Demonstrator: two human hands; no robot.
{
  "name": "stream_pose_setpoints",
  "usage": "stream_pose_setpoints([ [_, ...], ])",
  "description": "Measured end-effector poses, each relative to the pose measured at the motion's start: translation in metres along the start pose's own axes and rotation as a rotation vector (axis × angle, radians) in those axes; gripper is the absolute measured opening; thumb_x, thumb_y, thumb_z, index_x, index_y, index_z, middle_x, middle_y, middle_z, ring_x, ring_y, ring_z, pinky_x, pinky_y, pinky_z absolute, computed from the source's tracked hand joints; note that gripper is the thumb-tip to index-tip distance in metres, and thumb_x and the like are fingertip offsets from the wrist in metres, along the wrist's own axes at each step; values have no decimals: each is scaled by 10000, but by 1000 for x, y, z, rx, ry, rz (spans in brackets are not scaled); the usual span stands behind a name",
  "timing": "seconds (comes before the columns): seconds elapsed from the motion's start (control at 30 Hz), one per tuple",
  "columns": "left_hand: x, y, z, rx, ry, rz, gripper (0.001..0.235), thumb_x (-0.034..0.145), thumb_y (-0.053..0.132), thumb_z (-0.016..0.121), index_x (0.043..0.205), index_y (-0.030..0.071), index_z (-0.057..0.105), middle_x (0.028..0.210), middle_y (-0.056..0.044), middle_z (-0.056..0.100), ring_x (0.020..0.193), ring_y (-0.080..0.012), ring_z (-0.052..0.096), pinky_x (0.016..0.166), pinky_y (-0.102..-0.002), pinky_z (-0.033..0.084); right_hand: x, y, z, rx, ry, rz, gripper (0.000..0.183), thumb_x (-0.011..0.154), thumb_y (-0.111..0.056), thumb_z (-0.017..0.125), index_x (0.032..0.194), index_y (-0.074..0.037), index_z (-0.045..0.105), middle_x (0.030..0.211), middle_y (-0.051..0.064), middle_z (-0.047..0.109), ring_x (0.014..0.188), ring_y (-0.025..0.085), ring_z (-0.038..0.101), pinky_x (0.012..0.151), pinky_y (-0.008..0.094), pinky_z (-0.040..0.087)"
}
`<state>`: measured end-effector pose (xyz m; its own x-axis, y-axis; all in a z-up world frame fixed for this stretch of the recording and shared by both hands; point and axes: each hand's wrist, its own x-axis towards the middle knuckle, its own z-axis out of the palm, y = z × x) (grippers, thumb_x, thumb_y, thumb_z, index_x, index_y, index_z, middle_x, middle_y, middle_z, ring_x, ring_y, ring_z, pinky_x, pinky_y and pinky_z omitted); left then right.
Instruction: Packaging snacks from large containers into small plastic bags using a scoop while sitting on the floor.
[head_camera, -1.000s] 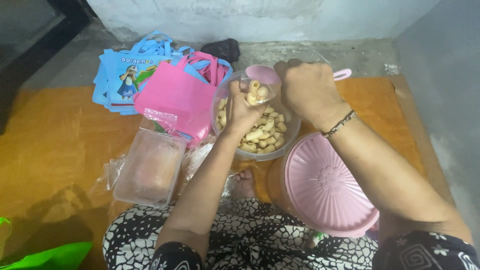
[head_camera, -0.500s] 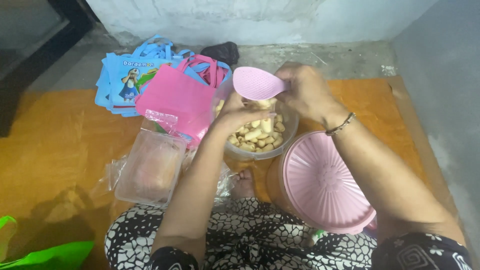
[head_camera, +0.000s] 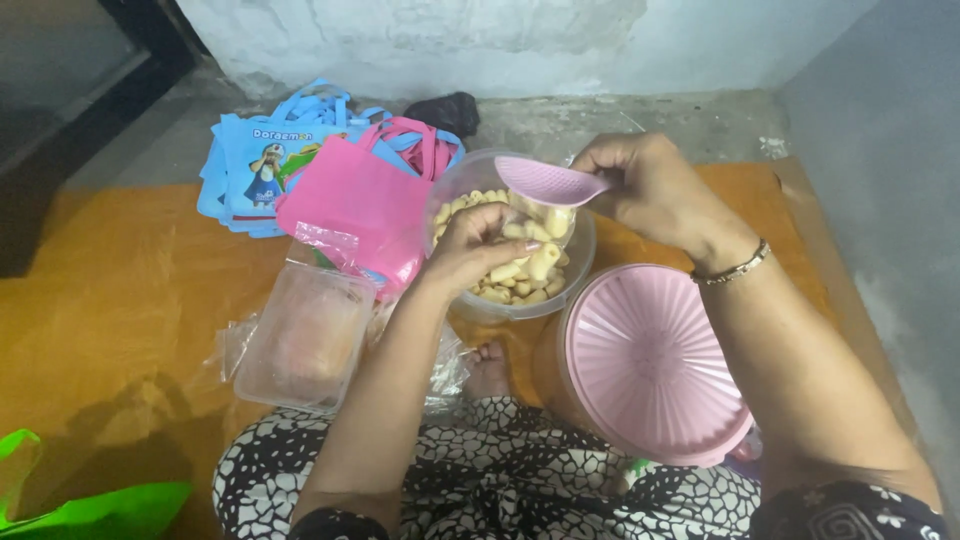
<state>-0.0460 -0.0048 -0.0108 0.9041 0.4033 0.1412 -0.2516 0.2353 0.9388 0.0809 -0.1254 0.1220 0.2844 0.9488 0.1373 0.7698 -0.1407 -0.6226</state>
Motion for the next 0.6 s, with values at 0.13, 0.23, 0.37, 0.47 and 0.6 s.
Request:
stream_pose_setpoints([
  [0.13, -2, -3, -2, -178, -73, 24, 674, 526, -76, 772, 1097, 30, 430, 935, -106, 577, 831, -191, 584, 704, -283, 523, -4, 1, -3, -22, 50, -6, 152, 673, 36, 659, 805, -36, 646, 648, 103, 560, 579, 179, 515, 526, 265, 396],
  [0.23, -4, -1, 2, -12, -47, 32, 356, 520, -22, 773, 796, 51, 560, 686, -13, 587, 656, -87, 550, 577, -168, 448, -3, 6, -2, -39, 18, -20, 175, 654, 13, 663, 808, -71, 660, 647, 89, 551, 547, 167, 482, 504, 277, 390],
  [0.37, -13, 26, 18, -101, -30, 4, 433, 530, -13, 775, 883, 27, 527, 758, -39, 587, 702, -102, 576, 621, -195, 495, -5, 4, -1, -62, -3, -35, 174, 643, 9, 652, 797, -73, 646, 644, 91, 540, 524, 197, 487, 488, 292, 391],
  [0.47, -9, 21, 18, -127, -97, 33, 296, 636, -22, 708, 887, 25, 559, 746, -41, 601, 685, -88, 581, 608, -185, 496, -6, -5, -3, -46, -14, -37, 179, 633, 15, 644, 790, -71, 642, 636, 80, 545, 521, 188, 490, 486, 289, 395],
  [0.6, -6, 13, 10, -187, -225, 65, 585, 639, -66, 709, 1159, 1, 449, 989, -152, 590, 884, -203, 580, 774, -317, 496, -8, -10, -3, 0, -47, -38, 174, 638, 15, 632, 793, -64, 640, 635, 82, 545, 536, 172, 480, 490, 286, 396],
])
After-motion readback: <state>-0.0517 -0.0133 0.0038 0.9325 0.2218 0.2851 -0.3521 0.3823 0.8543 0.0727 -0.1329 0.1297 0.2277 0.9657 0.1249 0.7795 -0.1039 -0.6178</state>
